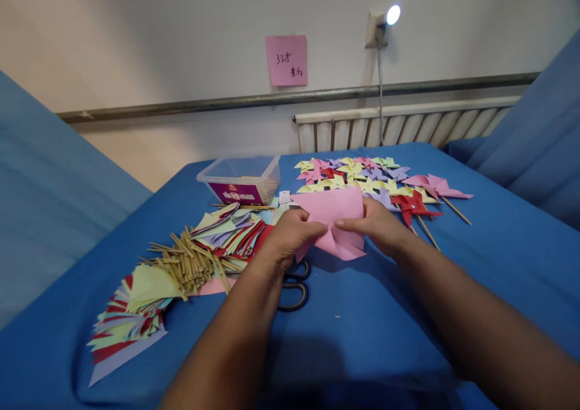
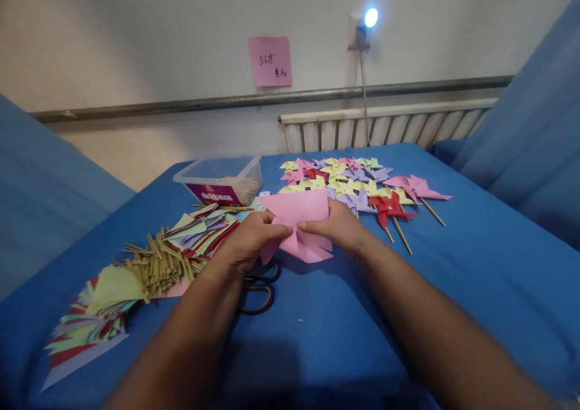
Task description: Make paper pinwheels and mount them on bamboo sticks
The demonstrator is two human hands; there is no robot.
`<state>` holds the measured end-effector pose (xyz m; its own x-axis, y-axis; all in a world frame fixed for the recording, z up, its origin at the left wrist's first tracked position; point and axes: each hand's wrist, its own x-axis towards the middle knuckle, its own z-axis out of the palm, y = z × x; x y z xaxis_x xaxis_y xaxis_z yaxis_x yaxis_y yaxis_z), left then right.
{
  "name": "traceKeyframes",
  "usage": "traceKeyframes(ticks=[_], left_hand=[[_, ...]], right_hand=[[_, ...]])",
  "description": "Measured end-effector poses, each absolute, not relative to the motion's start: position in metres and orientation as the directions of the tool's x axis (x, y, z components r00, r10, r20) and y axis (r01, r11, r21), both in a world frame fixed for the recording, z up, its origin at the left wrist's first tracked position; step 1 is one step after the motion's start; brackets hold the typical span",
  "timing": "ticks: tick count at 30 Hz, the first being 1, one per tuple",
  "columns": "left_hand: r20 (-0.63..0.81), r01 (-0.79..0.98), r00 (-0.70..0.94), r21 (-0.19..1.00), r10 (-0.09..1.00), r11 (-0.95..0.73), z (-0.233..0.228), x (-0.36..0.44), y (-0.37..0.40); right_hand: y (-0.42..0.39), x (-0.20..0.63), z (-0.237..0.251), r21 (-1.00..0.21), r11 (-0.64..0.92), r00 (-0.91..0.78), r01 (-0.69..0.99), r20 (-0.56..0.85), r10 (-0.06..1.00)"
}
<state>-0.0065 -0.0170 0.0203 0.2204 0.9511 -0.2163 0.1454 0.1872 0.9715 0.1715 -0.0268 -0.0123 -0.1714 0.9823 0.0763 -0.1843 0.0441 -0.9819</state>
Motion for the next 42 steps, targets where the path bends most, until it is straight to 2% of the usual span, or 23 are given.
traceKeyframes(ticks=[5, 10, 12, 14, 17, 20, 23, 25, 29, 42], left_hand=[[-0.166, 0.254, 0.215, 0.961, 0.962, 0.109, 0.020, -0.005, -0.018], [-0.141, 0.223, 0.222, 0.971, 0.965, 0.090, 0.015, -0.006, -0.016], [-0.125, 0.215, 0.198, 0.973, 0.972, 0.081, 0.014, -0.005, -0.015], [-0.101, 0.126, 0.168, 0.989, 0.981, 0.080, 0.014, -0.003, -0.014], [-0.096, -0.174, 0.134, 0.977, 0.986, 0.119, 0.015, 0.003, -0.016], [-0.164, -0.394, 0.199, 0.890, 0.966, 0.232, 0.012, 0.010, -0.021], [-0.224, -0.495, 0.270, 0.802, 0.936, 0.335, 0.003, 0.017, -0.026], [-0.237, -0.525, 0.267, 0.777, 0.934, 0.347, -0.002, 0.021, -0.028], [-0.229, -0.486, 0.181, 0.825, 0.956, 0.290, -0.005, 0.026, -0.028], [-0.238, -0.387, 0.108, 0.885, 0.965, 0.261, -0.014, 0.023, -0.024]], right_hand=[[-0.028, 0.162, -0.021, -0.997, 0.048, -0.102, -0.053, 0.053, 0.993], [-0.028, 0.159, -0.023, -0.994, 0.097, -0.019, 0.049, 0.096, 0.995], [-0.028, 0.156, -0.024, -0.995, 0.097, 0.035, 0.000, 0.097, 0.995], [-0.028, 0.151, -0.026, -0.982, 0.088, 0.091, -0.169, 0.074, 0.993], [-0.026, 0.146, -0.029, -0.868, 0.088, 0.140, -0.488, 0.021, 0.990], [-0.024, 0.143, -0.031, -0.770, 0.101, 0.195, -0.630, -0.031, 0.980], [-0.023, 0.140, -0.033, -0.723, 0.112, 0.232, -0.682, -0.068, 0.970], [-0.023, 0.137, -0.034, -0.706, 0.122, 0.244, -0.698, -0.075, 0.967], [-0.027, 0.131, -0.035, -0.718, 0.148, 0.269, -0.680, -0.057, 0.961], [-0.031, 0.125, -0.037, -0.760, 0.144, 0.265, -0.633, -0.038, 0.963]])
